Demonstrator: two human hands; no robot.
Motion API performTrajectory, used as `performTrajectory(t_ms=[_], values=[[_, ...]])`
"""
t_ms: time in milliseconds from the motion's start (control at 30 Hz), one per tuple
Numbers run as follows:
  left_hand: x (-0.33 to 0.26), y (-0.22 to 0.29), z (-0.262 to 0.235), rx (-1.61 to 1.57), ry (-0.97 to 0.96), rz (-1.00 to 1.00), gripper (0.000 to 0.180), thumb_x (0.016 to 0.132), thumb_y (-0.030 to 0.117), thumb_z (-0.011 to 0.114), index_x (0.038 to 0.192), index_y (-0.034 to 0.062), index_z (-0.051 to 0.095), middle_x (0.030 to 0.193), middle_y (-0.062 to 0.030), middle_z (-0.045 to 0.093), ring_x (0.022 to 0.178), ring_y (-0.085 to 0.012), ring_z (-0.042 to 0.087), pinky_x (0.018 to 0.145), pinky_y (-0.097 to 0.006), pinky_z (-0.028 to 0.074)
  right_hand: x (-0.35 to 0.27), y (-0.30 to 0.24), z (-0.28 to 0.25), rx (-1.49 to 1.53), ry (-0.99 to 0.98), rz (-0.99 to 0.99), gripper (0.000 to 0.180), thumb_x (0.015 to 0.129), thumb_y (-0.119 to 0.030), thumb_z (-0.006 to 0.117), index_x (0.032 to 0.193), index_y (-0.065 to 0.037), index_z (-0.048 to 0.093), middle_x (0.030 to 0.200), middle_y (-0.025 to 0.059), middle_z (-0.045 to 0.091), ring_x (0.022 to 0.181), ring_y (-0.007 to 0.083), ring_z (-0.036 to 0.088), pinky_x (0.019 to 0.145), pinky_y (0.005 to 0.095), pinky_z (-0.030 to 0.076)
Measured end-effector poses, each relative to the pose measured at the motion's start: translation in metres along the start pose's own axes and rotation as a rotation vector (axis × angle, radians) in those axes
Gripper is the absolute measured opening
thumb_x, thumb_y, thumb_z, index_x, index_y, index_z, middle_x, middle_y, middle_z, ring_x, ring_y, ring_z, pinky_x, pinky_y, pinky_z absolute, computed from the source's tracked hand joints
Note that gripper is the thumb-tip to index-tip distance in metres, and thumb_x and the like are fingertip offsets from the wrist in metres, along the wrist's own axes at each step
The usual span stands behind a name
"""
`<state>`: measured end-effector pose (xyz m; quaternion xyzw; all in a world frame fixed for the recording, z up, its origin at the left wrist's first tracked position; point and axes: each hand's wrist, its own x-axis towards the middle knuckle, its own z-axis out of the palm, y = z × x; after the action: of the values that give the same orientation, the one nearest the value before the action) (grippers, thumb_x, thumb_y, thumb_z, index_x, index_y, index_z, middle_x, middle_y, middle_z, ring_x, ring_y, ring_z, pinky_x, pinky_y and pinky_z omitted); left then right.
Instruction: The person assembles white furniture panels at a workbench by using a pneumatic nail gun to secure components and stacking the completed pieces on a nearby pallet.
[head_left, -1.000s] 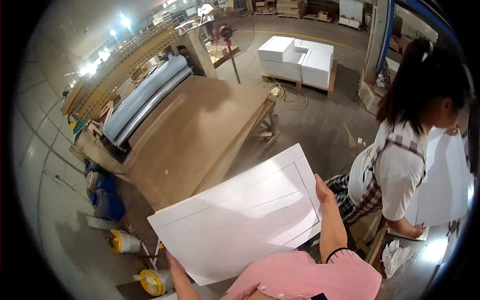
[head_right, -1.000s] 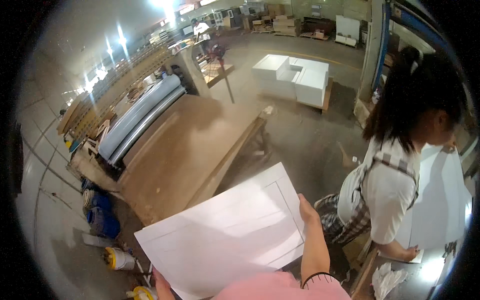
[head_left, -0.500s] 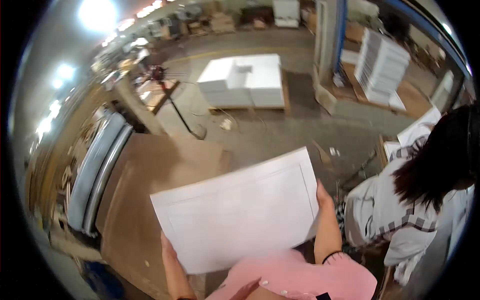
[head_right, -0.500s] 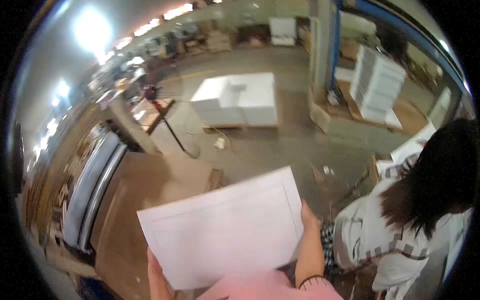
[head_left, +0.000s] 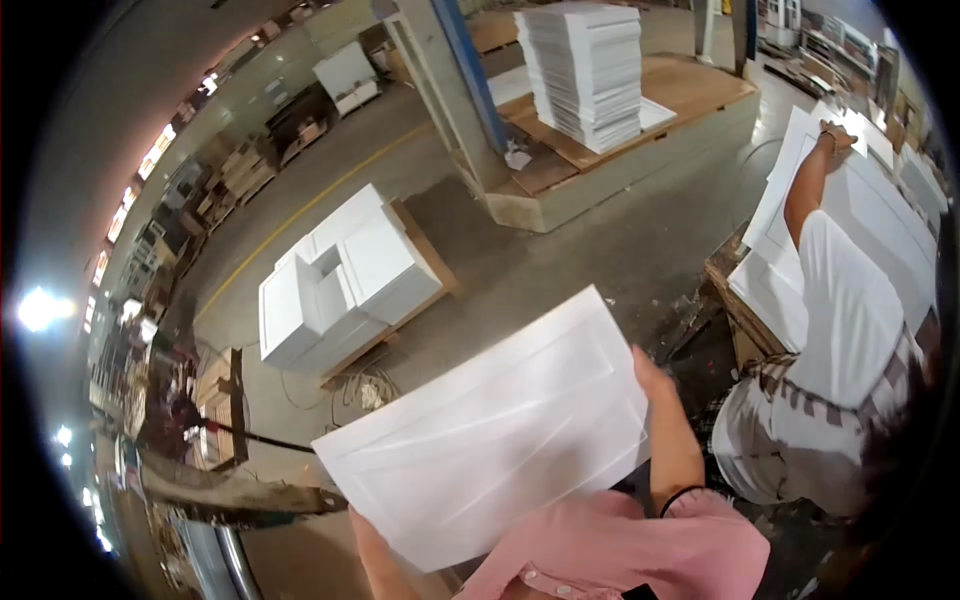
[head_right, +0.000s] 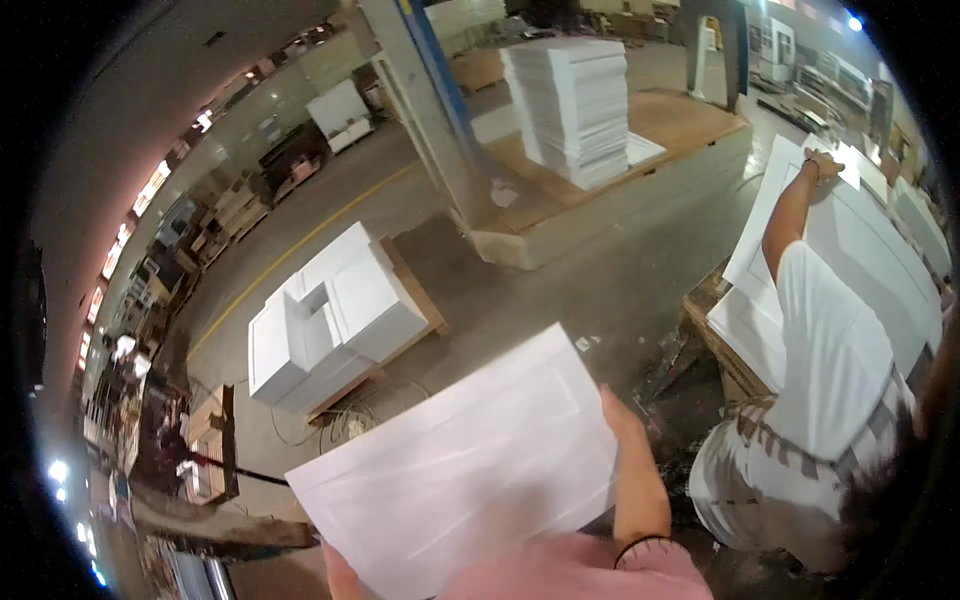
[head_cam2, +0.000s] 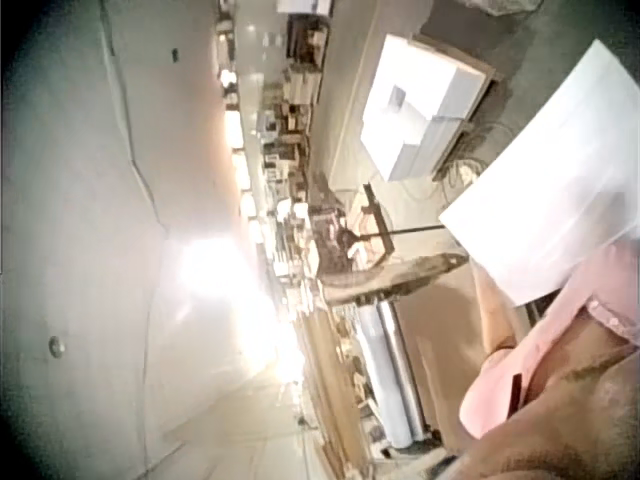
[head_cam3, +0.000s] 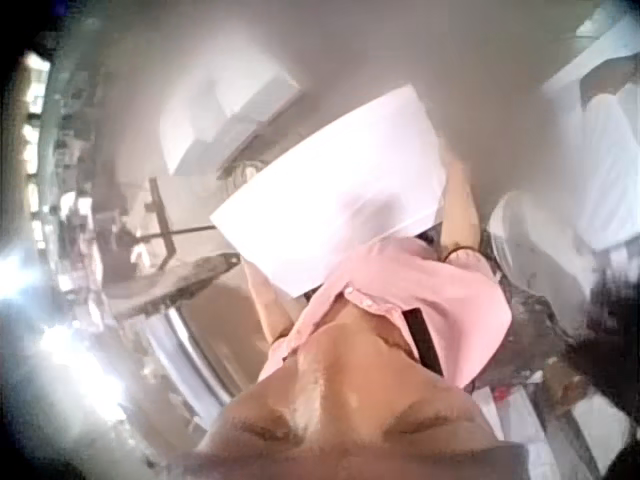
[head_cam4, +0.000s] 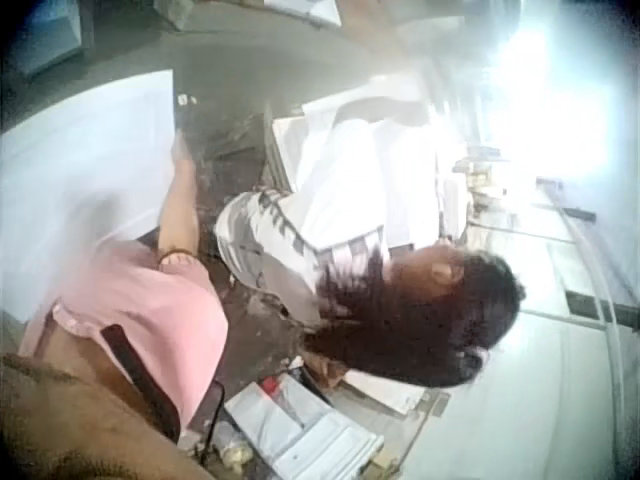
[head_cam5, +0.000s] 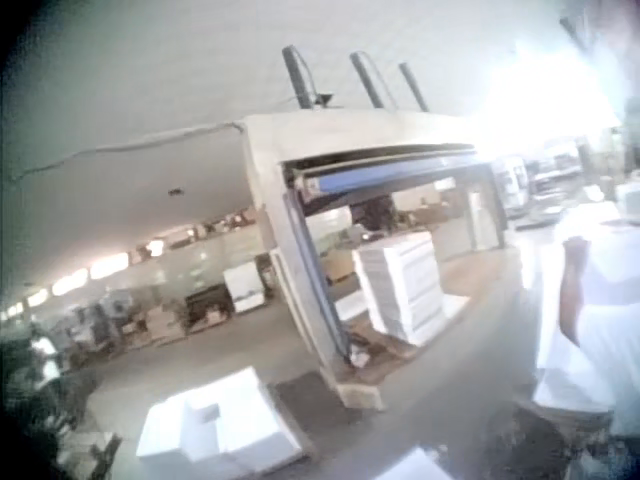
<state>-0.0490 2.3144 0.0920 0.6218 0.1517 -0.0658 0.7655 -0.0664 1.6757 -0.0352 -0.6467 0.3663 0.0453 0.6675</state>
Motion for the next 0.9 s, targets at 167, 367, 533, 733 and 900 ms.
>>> performTrajectory(t_ms=[167,367,533,733,900], values=[[0.178,0.034,0.118,0.006,-0.154,-0.054,0.060,0.103,0.050,0.047,0.144,0.0061,0.053,0.135,-0.0123,0.063,0.118,-0.0279,0.063,0.096,-0.044,0.054,0.086,-0.099,-0.034,0.212,0.087,0.050,0.070,0.108,-0.053,0.027,0.152,-0.002,0.047,0.153,0.0121,0.051,0.141,0.0249,0.043,0.116,0.0346,0.033],[0.380,0.069,0.264,0.018,-0.336,-0.052,0.061,0.102,0.050,0.047,0.144,0.0060,0.052,0.136,-0.0124,0.063,0.118,-0.0281,0.063,0.096,-0.044,0.054,0.220,-0.162,-0.078,0.188,0.270,-0.130,0.066,0.110,-0.048,0.026,0.152,0.000,0.045,0.155,0.0134,0.048,0.139,0.0245,0.045,0.116,0.0354,0.034],[0.556,0.078,0.421,0.088,-0.496,-0.107,0.062,0.102,0.051,0.047,0.144,0.0059,0.052,0.136,-0.0124,0.062,0.118,-0.0282,0.063,0.096,-0.045,0.054,0.307,-0.217,-0.107,0.299,0.472,-0.103,0.064,0.110,-0.046,0.026,0.147,0.001,0.049,0.147,0.0133,0.055,0.135,0.0243,0.048,0.114,0.0354,0.035],[0.689,0.096,0.659,0.176,-0.732,-0.149,0.062,0.102,0.051,0.047,0.144,0.0058,0.052,0.136,-0.0125,0.062,0.118,-0.0283,0.063,0.096,-0.045,0.054,0.357,-0.224,-0.184,0.702,0.526,-0.155,0.065,0.111,-0.046,0.024,0.145,0.001,0.054,0.146,0.0119,0.057,0.133,0.0245,0.050,0.115,0.0360,0.035],[0.757,0.068,0.863,0.184,-0.897,-0.181,0.063,0.102,0.052,0.048,0.144,0.0057,0.052,0.136,-0.0125,0.062,0.119,-0.0285,0.062,0.096,-0.045,0.054,0.382,-0.292,-0.248,0.656,0.871,-0.117,0.067,0.110,-0.050,0.026,0.150,-0.002,0.050,0.146,0.0126,0.056,0.136,0.0268,0.048,0.115,0.0371,0.034]])
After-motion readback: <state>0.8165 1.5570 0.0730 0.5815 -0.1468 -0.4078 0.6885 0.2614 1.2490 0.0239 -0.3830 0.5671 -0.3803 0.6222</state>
